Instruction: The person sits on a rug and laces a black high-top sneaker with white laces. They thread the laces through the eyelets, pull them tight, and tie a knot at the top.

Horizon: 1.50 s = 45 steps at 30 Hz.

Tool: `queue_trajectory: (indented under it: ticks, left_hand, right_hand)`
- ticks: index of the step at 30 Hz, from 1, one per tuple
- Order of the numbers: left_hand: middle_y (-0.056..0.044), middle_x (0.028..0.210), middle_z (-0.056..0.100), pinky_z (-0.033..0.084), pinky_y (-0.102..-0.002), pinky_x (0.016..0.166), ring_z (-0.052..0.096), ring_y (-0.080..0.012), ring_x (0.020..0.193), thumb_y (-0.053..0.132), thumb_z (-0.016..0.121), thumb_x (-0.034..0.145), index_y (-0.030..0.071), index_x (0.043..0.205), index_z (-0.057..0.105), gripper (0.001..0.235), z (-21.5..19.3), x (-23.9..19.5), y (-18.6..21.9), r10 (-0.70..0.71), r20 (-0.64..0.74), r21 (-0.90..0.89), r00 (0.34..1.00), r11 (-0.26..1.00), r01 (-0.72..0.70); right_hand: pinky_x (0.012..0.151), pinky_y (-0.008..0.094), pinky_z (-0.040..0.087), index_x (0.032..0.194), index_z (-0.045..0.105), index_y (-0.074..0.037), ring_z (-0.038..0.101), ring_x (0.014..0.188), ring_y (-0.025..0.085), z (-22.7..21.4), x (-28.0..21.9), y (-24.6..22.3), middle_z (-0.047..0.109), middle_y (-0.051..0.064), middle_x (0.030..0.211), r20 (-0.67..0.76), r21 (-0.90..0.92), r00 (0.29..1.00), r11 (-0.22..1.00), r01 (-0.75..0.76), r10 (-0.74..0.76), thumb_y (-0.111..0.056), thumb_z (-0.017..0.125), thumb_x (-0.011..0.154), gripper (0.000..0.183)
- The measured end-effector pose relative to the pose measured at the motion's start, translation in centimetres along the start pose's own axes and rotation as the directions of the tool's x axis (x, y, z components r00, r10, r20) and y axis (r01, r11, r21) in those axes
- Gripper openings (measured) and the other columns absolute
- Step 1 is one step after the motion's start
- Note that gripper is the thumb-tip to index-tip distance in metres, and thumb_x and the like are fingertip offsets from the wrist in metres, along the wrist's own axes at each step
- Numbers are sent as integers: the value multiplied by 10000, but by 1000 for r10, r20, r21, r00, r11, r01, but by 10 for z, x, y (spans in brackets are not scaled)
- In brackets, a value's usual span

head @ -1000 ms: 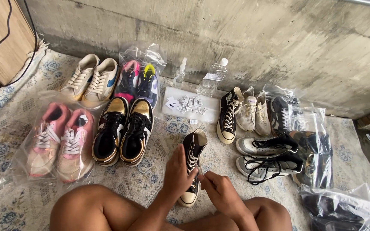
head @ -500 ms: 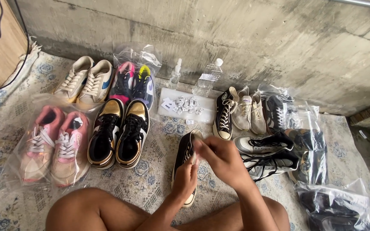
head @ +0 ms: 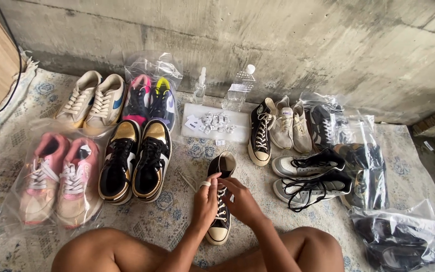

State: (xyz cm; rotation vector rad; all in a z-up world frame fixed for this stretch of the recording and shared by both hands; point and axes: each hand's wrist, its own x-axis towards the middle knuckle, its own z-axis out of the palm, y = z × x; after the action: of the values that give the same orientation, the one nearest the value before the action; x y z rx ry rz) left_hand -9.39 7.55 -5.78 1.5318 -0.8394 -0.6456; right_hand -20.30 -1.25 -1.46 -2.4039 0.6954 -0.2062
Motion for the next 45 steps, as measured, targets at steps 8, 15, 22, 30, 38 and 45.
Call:
queue_trajectory:
  ticks: [8,15,22,30,38,45]
  left_hand:
    - [-63,924,761,587,-270,626,760,-153,828,279,416,1049,91,1229,664,360,-9,0,6,-17,-92,-15,996,1000,16]
    - [-59,821,758,583,-254,586,756,-147,743,287,438,1041,75,1137,700,350,-5,-4,2,-38,-78,7,996,999,39]
    - [-75,852,759,592,-259,587,738,-151,745,313,440,1037,73,1097,720,373,-5,-9,0,23,-21,99,1000,995,-21]
    - [42,716,600,332,-246,408,438,-71,497,422,598,994,151,1060,691,295,-34,-2,-53,-395,-7,470,919,809,352]
    - [63,678,549,481,-196,463,425,-56,436,418,729,968,45,1198,627,450,-57,-2,-95,-783,73,875,618,348,338]
    - [-61,1121,696,519,-181,515,566,-89,605,278,758,941,163,1402,578,508,-63,5,-37,-819,74,657,569,469,590]
  right_hand:
    - [683,251,624,1206,690,-12,698,829,156,29,0,18,681,82,1142,-397,104,918,993,55,-9,105,674,778,444]
    - [526,226,597,1173,695,-64,644,609,105,48,-7,38,702,29,890,-497,94,864,995,-35,78,3,751,803,381]
    - [483,260,528,1024,741,-41,621,560,128,44,-8,37,684,35,886,-414,51,910,998,23,0,-9,792,758,272]
    - [475,223,539,852,778,-60,632,538,108,46,-40,61,736,29,882,-262,33,961,995,97,-85,-90,768,844,32]
    - [779,275,630,891,819,-125,696,816,145,31,-69,70,677,8,1053,-50,54,997,997,-52,55,-198,780,881,83]
    - [1086,441,524,847,859,-146,542,1268,275,14,-64,29,605,99,1347,-281,62,940,974,217,-191,-188,863,795,68]
